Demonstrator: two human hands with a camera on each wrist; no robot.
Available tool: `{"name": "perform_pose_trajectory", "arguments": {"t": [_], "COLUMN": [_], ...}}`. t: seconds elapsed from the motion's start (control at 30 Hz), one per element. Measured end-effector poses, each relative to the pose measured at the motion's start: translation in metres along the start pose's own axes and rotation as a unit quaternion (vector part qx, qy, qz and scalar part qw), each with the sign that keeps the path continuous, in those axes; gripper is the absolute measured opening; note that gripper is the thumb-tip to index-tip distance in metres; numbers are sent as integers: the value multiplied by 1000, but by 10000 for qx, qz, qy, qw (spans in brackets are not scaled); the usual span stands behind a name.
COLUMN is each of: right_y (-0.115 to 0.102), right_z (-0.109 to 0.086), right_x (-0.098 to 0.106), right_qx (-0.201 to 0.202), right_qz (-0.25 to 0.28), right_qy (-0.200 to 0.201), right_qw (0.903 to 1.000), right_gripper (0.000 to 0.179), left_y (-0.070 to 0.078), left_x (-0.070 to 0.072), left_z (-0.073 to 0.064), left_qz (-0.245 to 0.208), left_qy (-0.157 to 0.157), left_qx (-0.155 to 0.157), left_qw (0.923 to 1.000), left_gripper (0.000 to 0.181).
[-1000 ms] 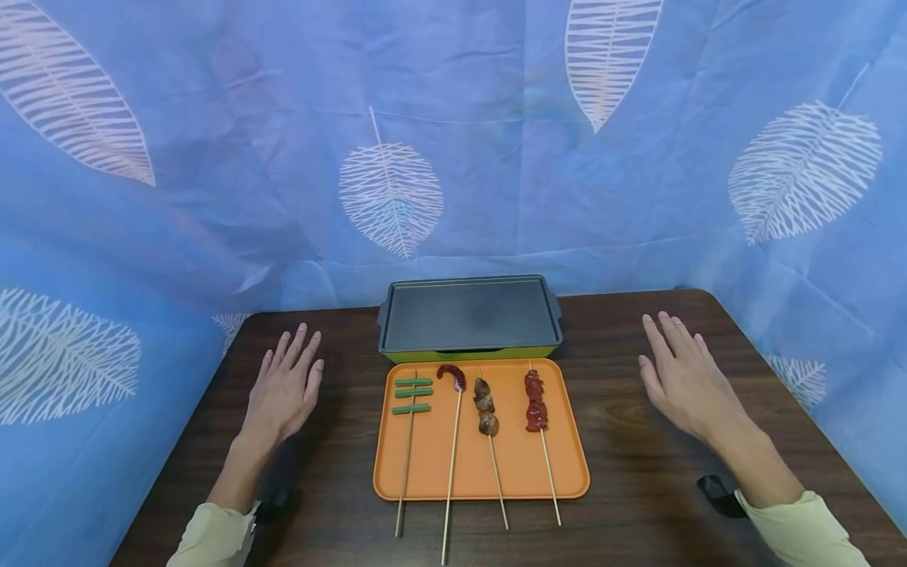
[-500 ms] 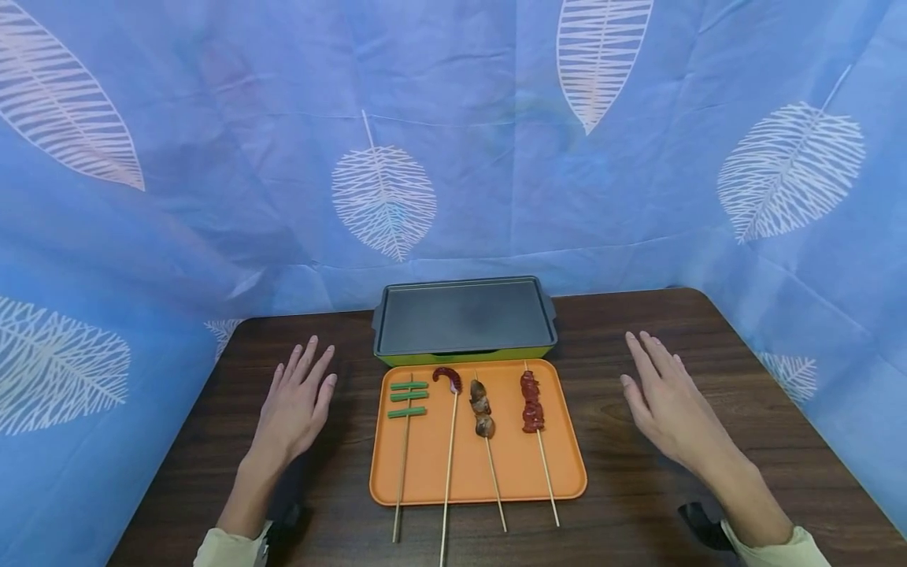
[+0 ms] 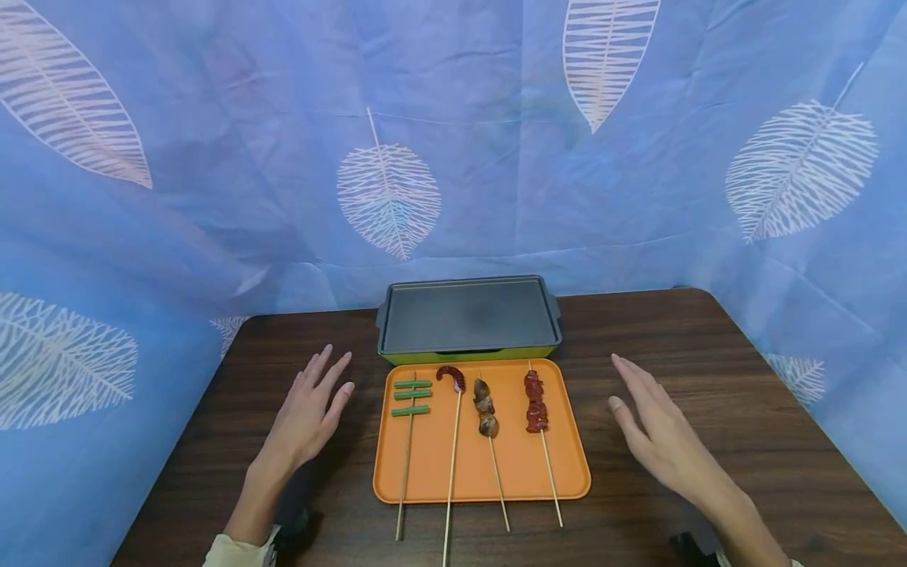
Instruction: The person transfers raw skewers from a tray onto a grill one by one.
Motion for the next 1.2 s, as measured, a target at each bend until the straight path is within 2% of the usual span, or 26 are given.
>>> {"name": "perform_pose_trajectory", "arguments": {"t": [0.23, 0.43, 0.63, 0.8, 1.0, 1.1, 1.2], "right_y": [-4, -8, -10, -14, -18, -20, -22], "right_z": [-1, -1, 1, 4, 0, -3, -7], "right_x": [-11, -20, -25, -29, -32, -35, -39], "right_qx": [-76, -11, -98, -423, -1041, -1177, -1228], "right_qz": [254, 377, 884, 1540, 2347, 2558, 2573], "right_qy": [-17, 43, 16, -235, -715, -890, -962], "right_qw": [9996, 9993, 9960, 9869, 9638, 9554, 9537], "right_gripper": [62, 61, 56, 51, 49, 49, 47], "left_y": [6, 5, 7, 12, 14, 15, 16], "left_x": [-3, -7, -9, -15, -20, -21, -21], "left_z": [-4, -7, -7, -5, -6, -8, -7], "left_qz": [-184, -319, -524, -772, -784, -826, -839], "left_qy": [-102, -263, -393, -648, -976, -1142, -1264], "left_qx": [35, -93, -211, -330, -316, -295, -316], "left_qw": [9998, 9991, 9976, 9944, 9916, 9896, 9879], "left_gripper": [57, 58, 59, 60, 65, 65, 65]}}
Point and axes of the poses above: each hand's wrist, its own z-axis towards the middle knuckle, its own x-axis out of the back of the hand, y = z × x, the point moved 2 cm from there along z, towards the middle knuckle, and after that the axes turned 2 degrees about -x, right-handed, at the moved point
